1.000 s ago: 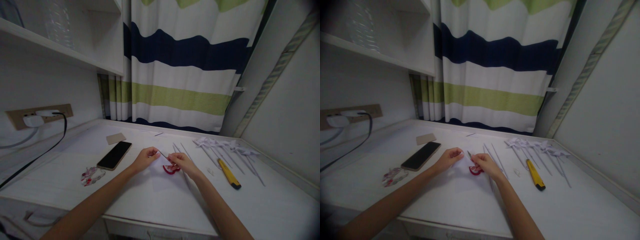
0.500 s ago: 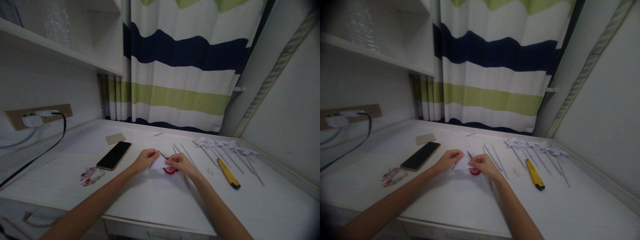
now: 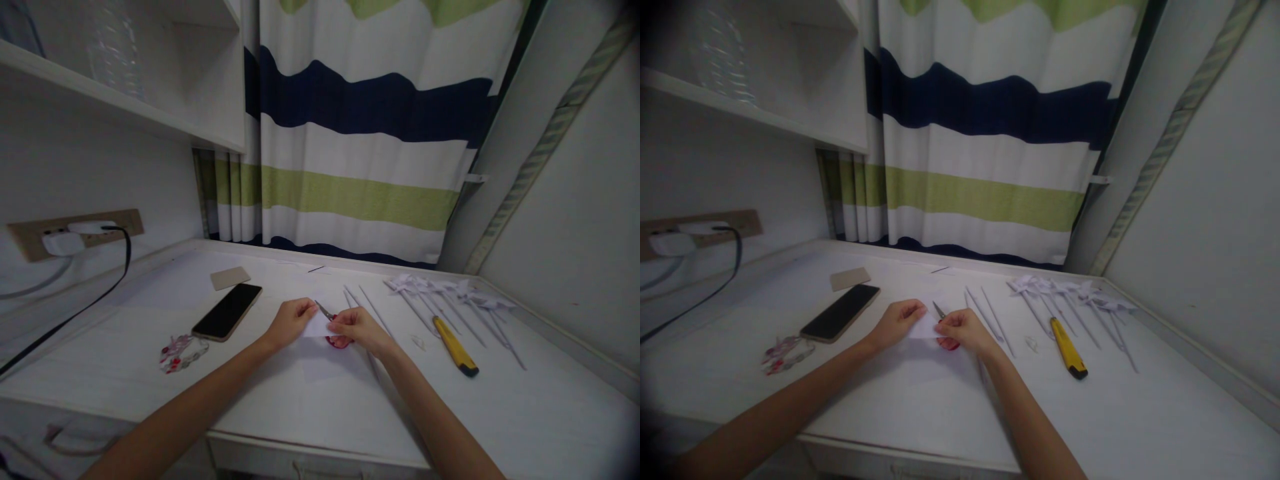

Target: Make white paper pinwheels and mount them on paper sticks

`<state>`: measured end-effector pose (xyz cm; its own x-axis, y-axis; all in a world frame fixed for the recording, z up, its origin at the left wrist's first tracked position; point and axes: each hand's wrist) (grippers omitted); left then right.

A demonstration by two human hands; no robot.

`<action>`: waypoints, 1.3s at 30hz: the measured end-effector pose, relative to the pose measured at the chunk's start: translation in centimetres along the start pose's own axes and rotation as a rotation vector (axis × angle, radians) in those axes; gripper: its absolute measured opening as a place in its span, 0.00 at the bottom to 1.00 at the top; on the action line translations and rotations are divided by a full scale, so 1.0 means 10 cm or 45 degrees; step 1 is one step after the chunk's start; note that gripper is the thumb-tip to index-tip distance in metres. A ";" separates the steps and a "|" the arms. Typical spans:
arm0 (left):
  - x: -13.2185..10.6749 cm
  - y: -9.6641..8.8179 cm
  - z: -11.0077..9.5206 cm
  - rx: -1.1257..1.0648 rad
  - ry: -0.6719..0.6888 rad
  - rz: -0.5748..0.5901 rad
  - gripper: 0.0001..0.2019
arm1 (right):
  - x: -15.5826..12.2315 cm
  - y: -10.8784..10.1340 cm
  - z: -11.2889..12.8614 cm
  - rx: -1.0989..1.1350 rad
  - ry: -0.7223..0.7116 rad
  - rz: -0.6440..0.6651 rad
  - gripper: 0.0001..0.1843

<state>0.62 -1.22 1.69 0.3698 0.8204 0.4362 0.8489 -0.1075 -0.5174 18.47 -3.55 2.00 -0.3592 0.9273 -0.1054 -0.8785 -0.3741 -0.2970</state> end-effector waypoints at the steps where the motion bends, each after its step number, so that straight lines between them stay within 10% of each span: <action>1: -0.01 0.00 -0.02 0.043 0.009 -0.007 0.13 | 0.00 0.00 0.00 0.005 0.002 -0.006 0.09; 13: 0.01 -0.01 -0.04 0.433 0.075 0.076 0.07 | 0.00 0.01 0.02 0.006 0.042 -0.068 0.08; 39: -0.07 -0.01 -0.10 0.305 0.214 0.196 0.14 | 0.00 0.02 -0.01 -0.064 -0.230 0.041 0.10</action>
<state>0.63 -2.38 2.18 0.5607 0.6985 0.4448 0.6728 -0.0712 -0.7364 18.32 -3.61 1.87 -0.4415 0.8956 0.0549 -0.8505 -0.3983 -0.3434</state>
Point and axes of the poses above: each hand's wrist, its own x-axis towards the middle knuckle, its own y-axis out of the palm, z = x × y, and after that the axes turned 2 degrees about x, right-handed
